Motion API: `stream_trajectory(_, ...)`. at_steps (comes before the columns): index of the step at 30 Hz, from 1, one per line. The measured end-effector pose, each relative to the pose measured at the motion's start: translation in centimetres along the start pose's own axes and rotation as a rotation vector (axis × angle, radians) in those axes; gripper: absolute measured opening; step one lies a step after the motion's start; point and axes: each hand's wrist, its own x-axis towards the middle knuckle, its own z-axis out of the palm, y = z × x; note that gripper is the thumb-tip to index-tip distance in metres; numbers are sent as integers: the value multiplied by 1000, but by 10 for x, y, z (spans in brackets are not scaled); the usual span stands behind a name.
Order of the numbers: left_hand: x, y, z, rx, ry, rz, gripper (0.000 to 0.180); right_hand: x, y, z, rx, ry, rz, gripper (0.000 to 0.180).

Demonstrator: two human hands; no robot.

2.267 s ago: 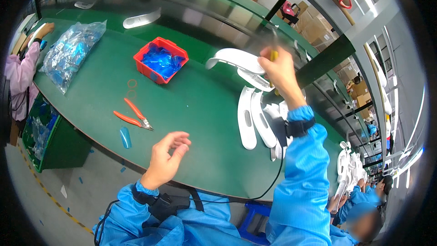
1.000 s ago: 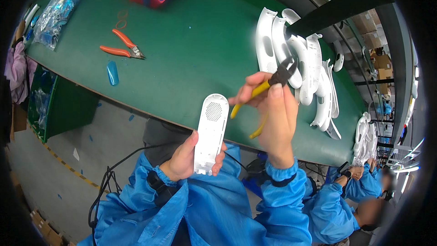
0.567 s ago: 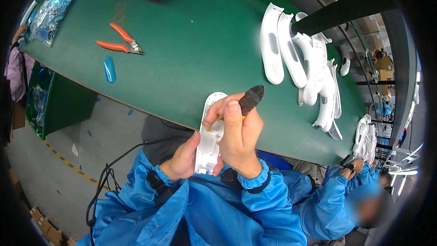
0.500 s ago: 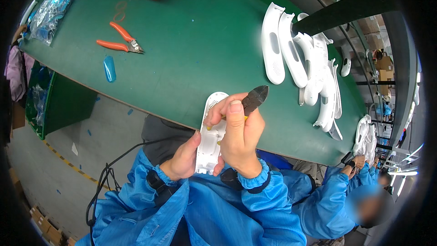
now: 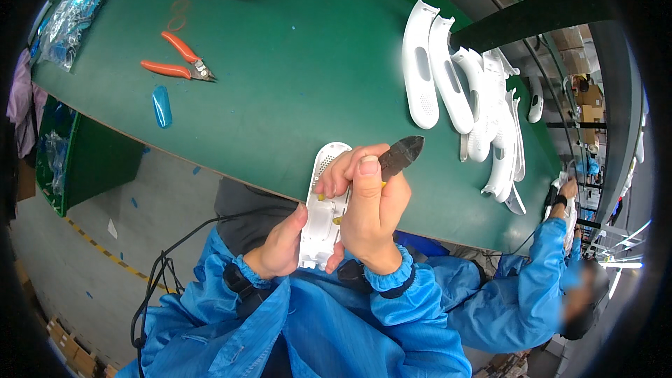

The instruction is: Manually assemble and trim plastic components for a product using pliers and manual dexterity.

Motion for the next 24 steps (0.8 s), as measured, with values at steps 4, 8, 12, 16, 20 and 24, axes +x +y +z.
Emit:
stream_trajectory(4,0,-1,-2,3,-14,3,72,-2,0,1,1,6,-10,26)
stream_trajectory(8,0,1,-3,10,-22,-10,72,-4,0,0,19,25,-21,25)
stream_trajectory(12,-1,3,-1,14,0,-17,72,-5,1,1,7,9,-38,24)
stream_trajectory(16,-1,4,0,37,9,-25,73,-8,5,2,-34,-7,-102,25)
stream_trajectory(20,-2,5,0,49,20,-20,72,-9,8,5,-58,-14,-161,24)
stream_trajectory(24,-5,2,-4,106,37,-24,68,-11,14,4,-125,-68,-245,21)
